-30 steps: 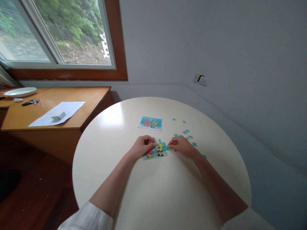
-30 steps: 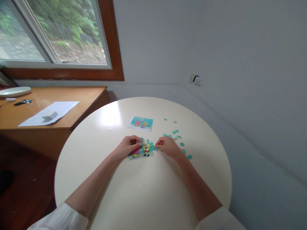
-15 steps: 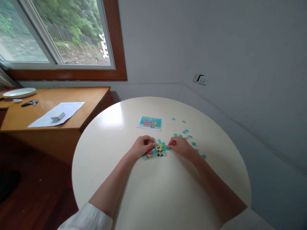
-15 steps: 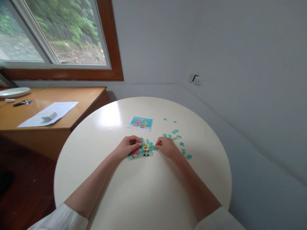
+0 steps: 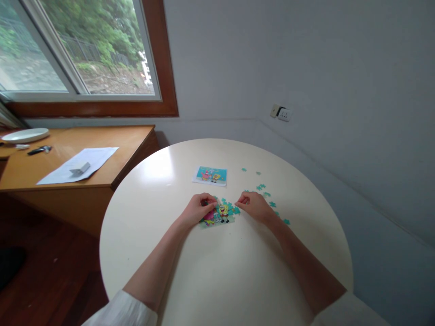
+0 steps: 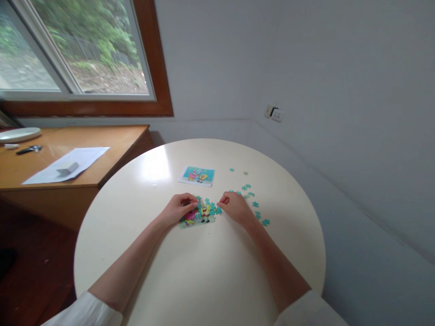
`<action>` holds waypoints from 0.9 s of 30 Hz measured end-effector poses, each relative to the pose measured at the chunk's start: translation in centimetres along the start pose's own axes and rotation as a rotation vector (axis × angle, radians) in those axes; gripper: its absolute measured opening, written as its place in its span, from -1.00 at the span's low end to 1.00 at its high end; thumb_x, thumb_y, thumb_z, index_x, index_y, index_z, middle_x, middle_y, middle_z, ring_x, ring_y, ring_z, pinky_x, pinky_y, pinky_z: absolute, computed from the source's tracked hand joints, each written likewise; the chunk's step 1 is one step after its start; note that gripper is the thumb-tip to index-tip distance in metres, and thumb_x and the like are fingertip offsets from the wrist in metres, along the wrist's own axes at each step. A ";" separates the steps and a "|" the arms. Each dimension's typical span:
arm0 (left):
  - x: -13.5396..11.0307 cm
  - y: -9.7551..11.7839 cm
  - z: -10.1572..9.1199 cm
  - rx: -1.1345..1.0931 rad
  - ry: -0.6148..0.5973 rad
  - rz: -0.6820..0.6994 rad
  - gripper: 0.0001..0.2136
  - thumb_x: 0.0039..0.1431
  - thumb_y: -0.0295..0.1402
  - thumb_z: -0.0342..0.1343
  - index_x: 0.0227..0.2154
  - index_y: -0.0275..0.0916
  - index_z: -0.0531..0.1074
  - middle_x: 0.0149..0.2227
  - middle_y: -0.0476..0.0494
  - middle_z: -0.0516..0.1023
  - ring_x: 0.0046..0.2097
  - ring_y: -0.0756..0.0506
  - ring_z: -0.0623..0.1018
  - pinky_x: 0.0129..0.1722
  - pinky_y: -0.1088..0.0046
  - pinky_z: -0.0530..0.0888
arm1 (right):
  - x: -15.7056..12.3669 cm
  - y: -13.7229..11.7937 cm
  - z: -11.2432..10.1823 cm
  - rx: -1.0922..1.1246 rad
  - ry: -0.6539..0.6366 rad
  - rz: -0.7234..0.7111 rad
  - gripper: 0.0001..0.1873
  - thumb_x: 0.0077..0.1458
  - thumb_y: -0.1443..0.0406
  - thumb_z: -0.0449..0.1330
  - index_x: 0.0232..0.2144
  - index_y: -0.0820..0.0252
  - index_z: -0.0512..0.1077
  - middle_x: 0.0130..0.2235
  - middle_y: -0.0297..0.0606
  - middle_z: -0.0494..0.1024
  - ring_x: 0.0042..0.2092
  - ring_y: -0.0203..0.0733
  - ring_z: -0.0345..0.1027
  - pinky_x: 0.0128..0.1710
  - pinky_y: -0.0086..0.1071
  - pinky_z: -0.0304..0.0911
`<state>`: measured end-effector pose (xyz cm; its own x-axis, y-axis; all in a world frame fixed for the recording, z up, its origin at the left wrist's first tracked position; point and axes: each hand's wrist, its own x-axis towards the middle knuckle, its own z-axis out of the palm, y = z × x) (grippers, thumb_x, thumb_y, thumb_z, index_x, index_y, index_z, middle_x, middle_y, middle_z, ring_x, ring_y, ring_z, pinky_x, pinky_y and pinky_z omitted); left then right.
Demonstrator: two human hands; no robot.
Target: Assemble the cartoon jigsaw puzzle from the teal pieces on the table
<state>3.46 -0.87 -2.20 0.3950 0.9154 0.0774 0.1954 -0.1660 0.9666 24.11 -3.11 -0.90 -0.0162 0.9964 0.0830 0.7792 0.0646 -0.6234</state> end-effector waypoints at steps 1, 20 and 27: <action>0.0 0.0 0.0 -0.015 0.003 -0.003 -0.78 -0.12 -0.24 0.14 -0.53 -0.33 0.41 -0.54 -0.06 0.42 -0.50 0.04 0.36 -0.50 0.55 0.29 | 0.0 0.0 -0.2 -0.004 0.029 0.004 -0.88 -0.15 0.29 0.16 -0.64 0.20 0.37 -0.56 -0.32 0.47 -0.50 -0.33 0.28 -0.50 -0.49 0.12; 0.5 -0.3 -0.9 -0.317 0.358 -0.099 -0.83 -0.15 -0.27 0.12 -0.58 -0.29 0.36 -0.60 0.01 0.38 -0.55 0.08 0.34 -0.59 0.58 0.21 | 0.8 3.5 -2.7 -0.189 0.116 0.137 -0.83 -0.10 0.33 0.09 -0.44 0.18 0.48 -0.48 -0.30 0.47 -0.47 -0.30 0.26 -0.45 -0.46 0.09; 0.7 -0.4 -1.1 -0.376 0.361 -0.086 -0.85 -0.16 -0.29 0.13 -0.58 -0.30 0.38 -0.61 0.00 0.39 -0.51 0.08 0.36 -0.49 0.56 0.28 | 0.8 3.8 -3.0 -0.135 -0.054 -0.007 -0.76 -0.19 0.36 0.15 -0.37 0.20 0.52 -0.39 -0.29 0.45 -0.45 -0.33 0.20 -0.43 -0.48 0.11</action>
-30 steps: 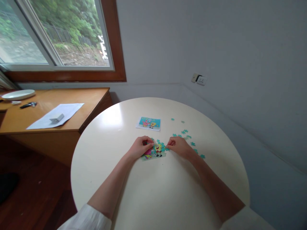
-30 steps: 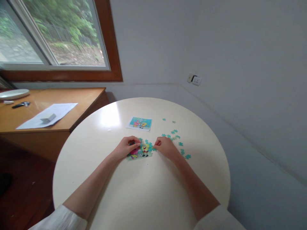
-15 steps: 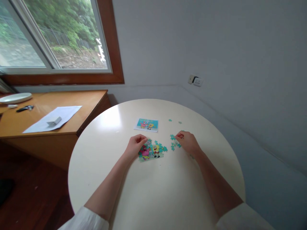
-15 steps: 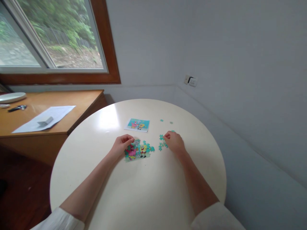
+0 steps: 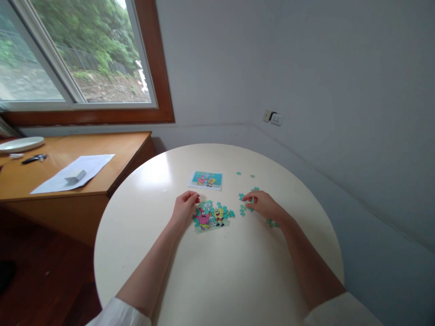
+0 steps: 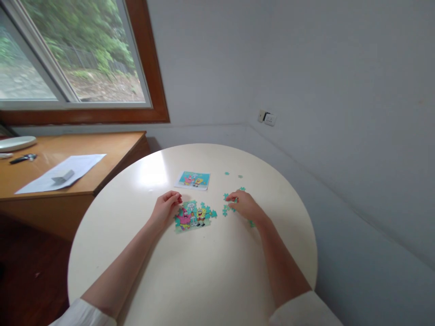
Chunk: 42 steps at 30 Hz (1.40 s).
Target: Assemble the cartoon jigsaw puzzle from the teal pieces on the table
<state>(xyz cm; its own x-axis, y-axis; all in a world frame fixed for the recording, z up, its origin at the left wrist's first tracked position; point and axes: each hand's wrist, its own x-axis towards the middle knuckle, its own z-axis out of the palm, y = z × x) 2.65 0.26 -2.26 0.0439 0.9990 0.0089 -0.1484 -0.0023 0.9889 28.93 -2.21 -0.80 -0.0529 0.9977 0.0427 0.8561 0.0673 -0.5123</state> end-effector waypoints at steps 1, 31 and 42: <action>0.0 -0.1 -0.1 0.000 -0.001 0.001 -0.84 -0.16 -0.29 0.13 -0.58 -0.30 0.39 -0.61 0.00 0.39 -0.51 0.07 0.36 -0.49 0.56 0.28 | 0.0 0.1 0.0 0.001 -0.033 -0.012 -0.74 -0.20 0.37 0.16 -0.35 0.20 0.52 -0.38 -0.29 0.44 -0.45 -0.33 0.19 -0.42 -0.48 0.11; 1.3 -1.9 -1.1 -0.188 0.075 0.031 -0.86 -0.16 -0.32 0.13 -0.58 -0.31 0.36 -0.68 0.04 0.34 -0.56 0.07 0.38 -0.47 0.54 0.28 | 1.2 1.8 2.0 0.098 -0.027 -0.086 -0.78 -0.24 0.33 0.20 -0.41 0.18 0.52 -0.42 -0.32 0.41 -0.45 -0.32 0.19 -0.40 -0.46 0.12; 0.8 -1.5 -0.9 -0.149 0.124 0.049 -0.87 -0.18 -0.33 0.12 -0.60 -0.30 0.37 -0.69 0.04 0.32 -0.57 0.06 0.36 -0.50 0.53 0.27 | 0.8 0.7 1.6 0.095 -0.028 -0.071 -0.80 -0.23 0.34 0.19 -0.43 0.24 0.51 -0.42 -0.27 0.45 -0.41 -0.29 0.24 -0.38 -0.44 0.13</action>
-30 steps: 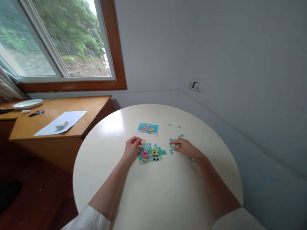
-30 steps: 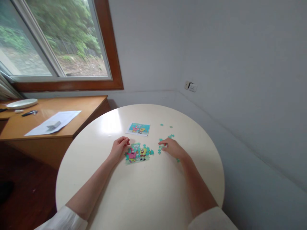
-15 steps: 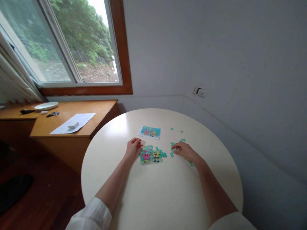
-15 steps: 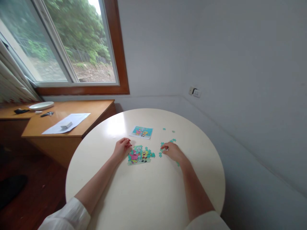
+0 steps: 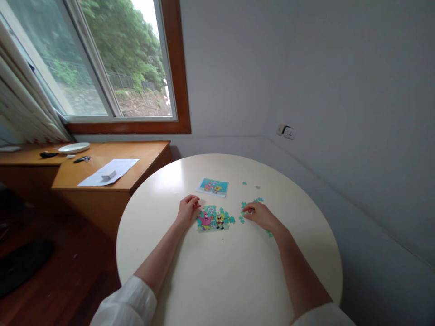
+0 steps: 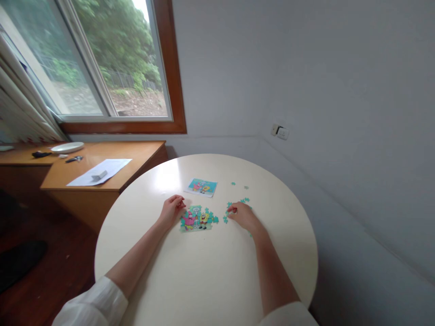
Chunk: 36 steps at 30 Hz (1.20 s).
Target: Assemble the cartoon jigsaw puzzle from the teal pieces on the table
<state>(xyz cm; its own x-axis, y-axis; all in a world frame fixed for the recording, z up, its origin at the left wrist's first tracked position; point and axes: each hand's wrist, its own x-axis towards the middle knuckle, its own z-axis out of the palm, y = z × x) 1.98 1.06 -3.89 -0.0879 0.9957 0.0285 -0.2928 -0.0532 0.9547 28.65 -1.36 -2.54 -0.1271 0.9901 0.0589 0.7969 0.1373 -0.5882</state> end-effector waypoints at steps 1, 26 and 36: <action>-0.1 0.1 0.0 0.005 0.002 0.001 -0.87 -0.18 -0.33 0.12 -0.60 -0.30 0.37 -0.70 0.04 0.32 -0.57 0.06 0.36 -0.50 0.53 0.27 | -0.1 -0.1 0.0 0.003 0.000 0.002 -0.80 -0.23 0.34 0.19 -0.43 0.24 0.51 -0.42 -0.27 0.45 -0.41 -0.29 0.24 -0.38 -0.44 0.13; -0.7 0.5 0.1 -0.033 -0.027 -0.042 -0.86 -0.20 -0.30 0.13 -0.60 -0.28 0.37 -0.72 0.06 0.27 -0.58 0.05 0.33 -0.50 0.52 0.28 | 0.3 1.5 0.7 0.384 0.476 0.120 -0.70 -0.13 0.12 0.08 -0.47 0.25 0.41 -0.65 -0.38 0.30 -0.60 -0.34 0.11 -0.60 -0.46 0.02; -0.9 0.5 0.6 -0.003 -0.020 -0.024 -0.88 -0.19 -0.34 0.11 -0.63 -0.29 0.35 -0.72 0.07 0.26 -0.59 0.08 0.31 -0.51 0.54 0.26 | 0.0 0.6 1.1 0.290 0.521 0.065 -0.69 -0.11 0.10 0.05 -0.49 0.23 0.39 -0.71 -0.45 0.16 -0.62 -0.33 0.04 -0.60 -0.44 0.00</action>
<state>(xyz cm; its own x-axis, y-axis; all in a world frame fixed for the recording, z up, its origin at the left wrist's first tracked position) 2.51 0.23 -3.30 -0.0620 0.9980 0.0115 -0.2979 -0.0295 0.9541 28.50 -1.28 -3.81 0.2815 0.8896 0.3596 0.5903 0.1350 -0.7958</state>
